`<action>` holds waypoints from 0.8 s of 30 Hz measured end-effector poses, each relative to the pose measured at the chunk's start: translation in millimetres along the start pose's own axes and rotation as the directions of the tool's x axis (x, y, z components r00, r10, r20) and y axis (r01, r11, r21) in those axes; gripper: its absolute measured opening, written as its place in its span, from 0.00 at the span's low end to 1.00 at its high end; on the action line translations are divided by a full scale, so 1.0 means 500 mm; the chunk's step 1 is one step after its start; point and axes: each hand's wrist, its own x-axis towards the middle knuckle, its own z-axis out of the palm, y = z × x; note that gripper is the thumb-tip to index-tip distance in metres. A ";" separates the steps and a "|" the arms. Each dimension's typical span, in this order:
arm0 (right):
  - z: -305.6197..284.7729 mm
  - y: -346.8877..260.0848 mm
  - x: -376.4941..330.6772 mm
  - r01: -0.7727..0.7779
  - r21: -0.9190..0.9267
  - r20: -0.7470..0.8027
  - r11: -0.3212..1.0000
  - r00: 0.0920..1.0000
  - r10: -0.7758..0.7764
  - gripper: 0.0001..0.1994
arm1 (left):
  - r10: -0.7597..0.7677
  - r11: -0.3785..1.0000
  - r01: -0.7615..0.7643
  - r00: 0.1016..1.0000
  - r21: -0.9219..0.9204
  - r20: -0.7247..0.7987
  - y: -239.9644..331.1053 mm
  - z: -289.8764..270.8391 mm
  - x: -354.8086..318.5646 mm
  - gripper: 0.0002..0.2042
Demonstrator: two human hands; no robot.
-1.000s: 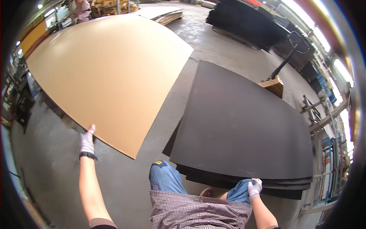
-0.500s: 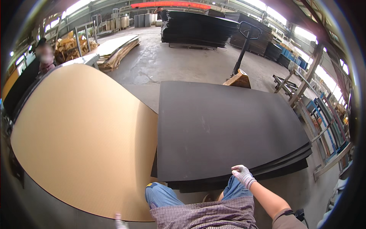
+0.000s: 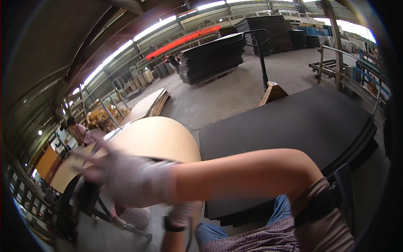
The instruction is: Moving large cardboard and foam-like sheets between industrial tables and pallet stacks.
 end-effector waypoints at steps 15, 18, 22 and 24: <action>-0.291 0.148 -1.219 -0.992 -0.029 -0.352 -0.124 -0.106 0.930 0.17 | 0.045 0.744 0.195 0.940 -0.640 0.339 0.381 0.055 0.142 0.32; -0.175 -0.321 -1.436 -0.794 0.336 -0.119 -0.507 -0.569 0.813 0.18 | 0.106 0.740 0.193 0.913 -0.644 0.395 0.406 0.088 0.049 0.31; 0.027 -0.795 -1.617 -0.306 0.693 -0.114 -0.653 -0.941 0.319 0.12 | 0.340 0.813 0.037 0.780 -0.581 0.525 0.372 0.134 -0.029 0.28; 0.088 -0.884 -1.606 -0.193 0.778 -0.110 -0.598 -0.979 0.172 0.11 | 0.212 0.858 0.018 0.898 -0.514 0.386 0.345 0.126 -0.013 0.16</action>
